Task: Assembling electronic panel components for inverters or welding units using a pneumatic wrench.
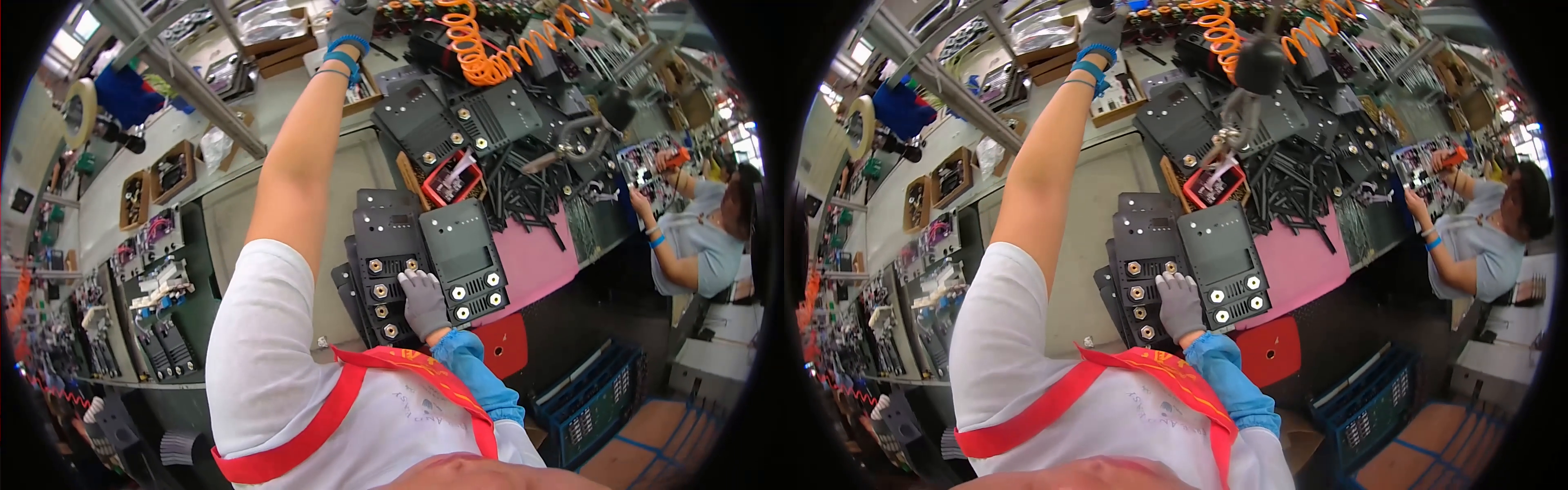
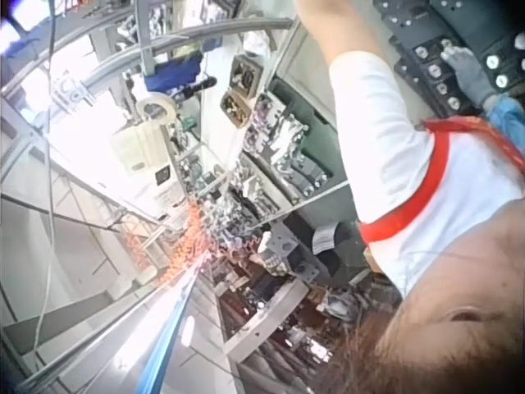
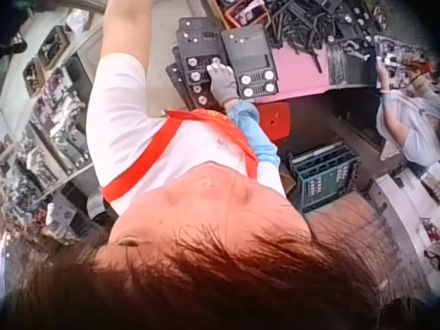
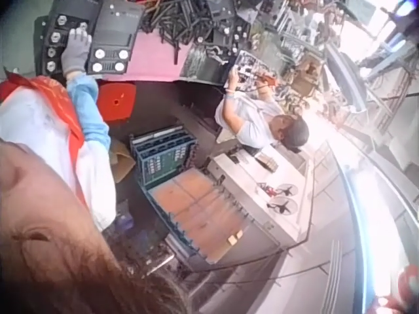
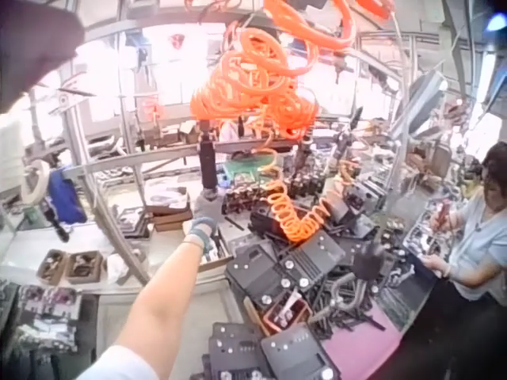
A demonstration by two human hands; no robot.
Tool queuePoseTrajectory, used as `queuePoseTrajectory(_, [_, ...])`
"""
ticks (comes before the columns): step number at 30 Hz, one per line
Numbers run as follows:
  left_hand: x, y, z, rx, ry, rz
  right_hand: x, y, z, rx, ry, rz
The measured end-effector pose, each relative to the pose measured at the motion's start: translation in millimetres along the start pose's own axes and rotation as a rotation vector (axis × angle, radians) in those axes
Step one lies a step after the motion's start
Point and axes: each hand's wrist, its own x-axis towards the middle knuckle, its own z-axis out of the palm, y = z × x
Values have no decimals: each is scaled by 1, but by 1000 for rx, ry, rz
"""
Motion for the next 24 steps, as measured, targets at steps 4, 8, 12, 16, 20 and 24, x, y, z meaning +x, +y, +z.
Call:
queuePoseTrajectory(4, [-25, 50, -35, 103, -4, -14, -5, -4, -11, -46, -40, 6])
queuePoseTrajectory(8, [3, 52, -127, 360, -88, 243, -21, -3, -39, 21, -6, -73])
queuePoseTrajectory(12, [-51, 95, -224, 690, -398, 170, -31, 4, -53, 120, 18, -116])
queuePoseTrajectory(16, [-175, 103, -284, 613, -675, 68, -29, 2, -71, 306, 80, -254])
queuePoseTrajectory(20, [-312, 101, -313, 604, -846, 63, -21, -26, -110, 241, 362, -493])
queuePoseTrajectory(24, [-401, 121, -301, 482, -1007, 152, -4, -39, -149, -86, 140, -415])
